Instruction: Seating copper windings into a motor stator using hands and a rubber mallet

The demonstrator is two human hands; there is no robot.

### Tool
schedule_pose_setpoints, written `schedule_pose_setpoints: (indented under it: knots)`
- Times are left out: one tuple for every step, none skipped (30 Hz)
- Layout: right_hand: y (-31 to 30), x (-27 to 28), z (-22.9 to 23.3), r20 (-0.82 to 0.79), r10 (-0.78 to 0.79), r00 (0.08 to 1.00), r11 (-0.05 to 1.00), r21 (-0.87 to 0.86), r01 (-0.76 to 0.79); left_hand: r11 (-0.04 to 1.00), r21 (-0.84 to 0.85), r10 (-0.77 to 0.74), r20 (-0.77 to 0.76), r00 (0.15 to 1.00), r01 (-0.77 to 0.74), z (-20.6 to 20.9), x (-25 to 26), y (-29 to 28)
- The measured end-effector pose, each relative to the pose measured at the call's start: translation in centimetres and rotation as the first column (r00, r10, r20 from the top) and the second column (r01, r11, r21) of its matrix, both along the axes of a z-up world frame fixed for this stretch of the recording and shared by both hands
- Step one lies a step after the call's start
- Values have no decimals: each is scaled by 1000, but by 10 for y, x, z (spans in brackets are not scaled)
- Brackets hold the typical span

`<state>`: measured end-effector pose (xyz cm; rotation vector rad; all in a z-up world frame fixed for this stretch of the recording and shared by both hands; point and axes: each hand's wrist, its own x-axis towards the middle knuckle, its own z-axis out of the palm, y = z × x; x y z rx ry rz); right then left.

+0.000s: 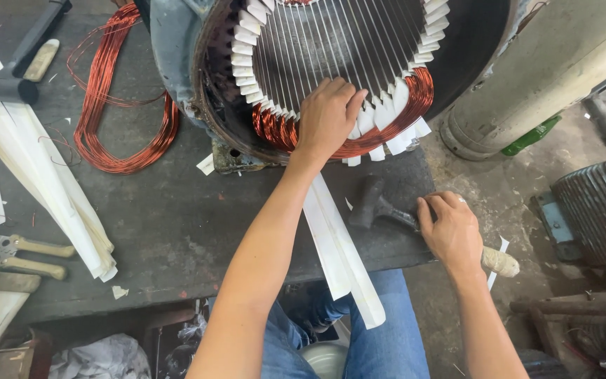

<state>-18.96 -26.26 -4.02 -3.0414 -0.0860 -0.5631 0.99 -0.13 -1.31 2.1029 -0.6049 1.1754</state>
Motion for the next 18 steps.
schedule_pose_setpoints:
  knots:
    - [0,0,0,5,-2,1000,1000,-6,2,1000,7,1,-1,1000,-1,0,0,0]
    - [0,0,0,9,-5,1000,1000,-12,5,1000,13,3,-2,1000,-3,0,0,0]
    - [0,0,0,10,-5,1000,1000,-12,5,1000,13,3,-1,1000,-3,0,0,0]
    - [-1,0,1,-4,1,1000,1000,-8,-1,1000,10,2,6,1000,-2,0,0,0]
    - [-1,0,1,-18,7,1000,1000,-5,-7,1000,8,1,13,1000,-2,0,0,0]
    - [-1,0,1,-18,7,1000,1000,-5,-7,1000,8,1,13,1000,-1,-1,0,0]
    - [-1,0,1,-24,2,1000,1000,-2,-2,1000,14,10,19,1000,-10,-2,0,-1]
    - [0,0,2,-30,-3,1000,1000,2,3,1000,20,19,25,1000,-19,-2,1,-1]
    - [1,-1,3,-29,-3,1000,1000,2,3,1000,20,19,26,999,-20,-1,1,-1]
    - [2,-1,5,-35,-4,999,1000,9,4,1000,17,13,24,1000,-14,0,1,0]
    - [2,-3,6,-41,-5,999,1000,17,5,1000,14,6,21,1000,-7,0,0,0]
    - [3,-2,6,-41,-5,999,1000,17,6,1000,14,6,22,1000,-6,0,-1,0]
    - [3,-2,6,-49,-15,999,1000,11,15,1000,10,3,17,1000,-4,1,-1,0]
    - [3,-1,6,-56,-24,998,1000,5,25,1000,6,1,13,1000,-1,2,-2,0]
    - [2,-1,5,-53,-25,998,1000,5,25,1000,6,0,16,1000,0,0,0,0]
    - [1,0,4,-33,-4,999,1000,7,4,1000,10,6,14,1000,-7,-1,1,-1]
    - [1,0,2,-13,18,1000,1000,8,-18,1000,14,13,13,1000,-13,-2,2,-2]
    - [1,1,3,-11,18,1000,1000,8,-18,1000,15,13,15,1000,-13,-1,2,-1]
